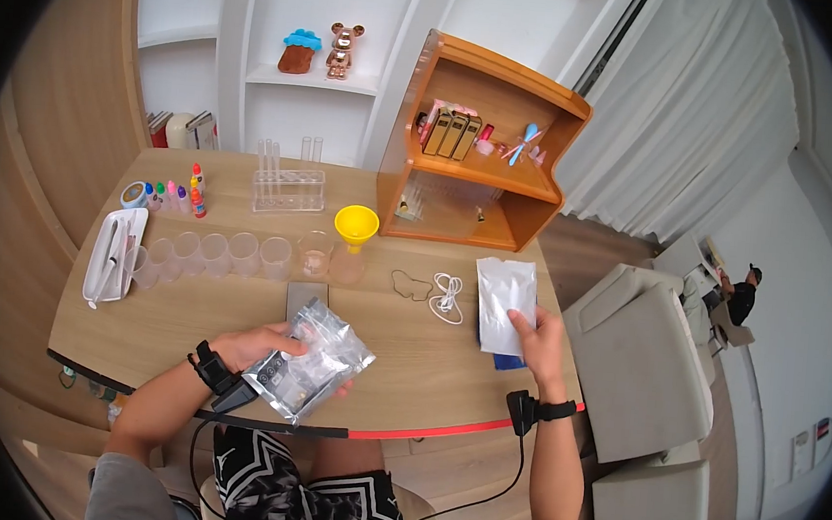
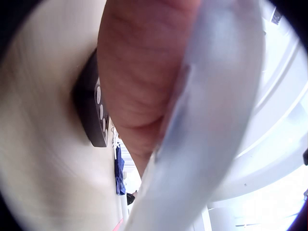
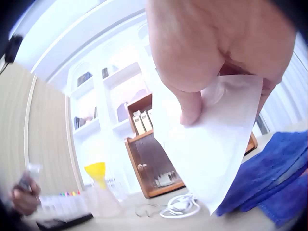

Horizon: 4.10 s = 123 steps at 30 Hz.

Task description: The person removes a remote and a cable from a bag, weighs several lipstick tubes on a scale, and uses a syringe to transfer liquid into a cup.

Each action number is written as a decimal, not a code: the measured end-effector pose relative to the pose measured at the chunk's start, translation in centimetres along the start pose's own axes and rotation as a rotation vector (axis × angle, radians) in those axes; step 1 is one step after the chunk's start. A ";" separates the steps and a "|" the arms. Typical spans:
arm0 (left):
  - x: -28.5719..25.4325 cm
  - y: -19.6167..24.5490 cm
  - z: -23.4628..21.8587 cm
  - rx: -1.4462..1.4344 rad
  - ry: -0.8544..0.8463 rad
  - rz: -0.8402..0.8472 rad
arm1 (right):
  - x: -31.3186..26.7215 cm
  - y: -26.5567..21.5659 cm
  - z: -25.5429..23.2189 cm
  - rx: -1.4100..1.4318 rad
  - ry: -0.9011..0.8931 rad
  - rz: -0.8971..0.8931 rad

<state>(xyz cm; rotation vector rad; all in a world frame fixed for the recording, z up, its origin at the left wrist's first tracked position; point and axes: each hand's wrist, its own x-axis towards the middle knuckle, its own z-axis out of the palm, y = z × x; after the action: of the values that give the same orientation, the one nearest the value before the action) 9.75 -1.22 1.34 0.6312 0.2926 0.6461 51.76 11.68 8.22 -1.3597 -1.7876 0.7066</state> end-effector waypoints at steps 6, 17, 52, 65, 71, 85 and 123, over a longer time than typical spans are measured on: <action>0.2 0.0 -0.3 0.096 0.092 0.062 | 0.9 -1.1 0.8 0.329 -0.069 0.173; 0.4 -0.4 -1.0 0.320 0.368 0.204 | 3.1 2.7 1.1 0.337 -0.113 0.294; 0.4 0.5 0.0 0.284 0.486 0.220 | 0.0 -12.1 15.8 0.409 -0.712 -0.294; 0.9 0.2 -0.1 0.234 0.585 0.194 | 0.3 -10.3 17.2 0.522 -0.686 -0.252; 1.0 -0.1 -0.2 0.213 0.629 0.199 | 0.4 -9.0 17.5 0.651 -0.682 -0.284; 0.7 -0.7 -0.4 0.335 0.635 0.100 | 0.2 -7.7 17.9 0.493 -0.861 -0.457; 2.4 3.3 2.4 1.043 0.757 0.492 | -0.4 -8.4 17.5 0.779 -0.514 -0.229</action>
<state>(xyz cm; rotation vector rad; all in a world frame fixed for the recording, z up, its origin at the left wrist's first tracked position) 11.09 1.29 5.19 1.4676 1.2525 1.2031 32.75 9.34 5.21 -0.4646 -1.7008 1.5152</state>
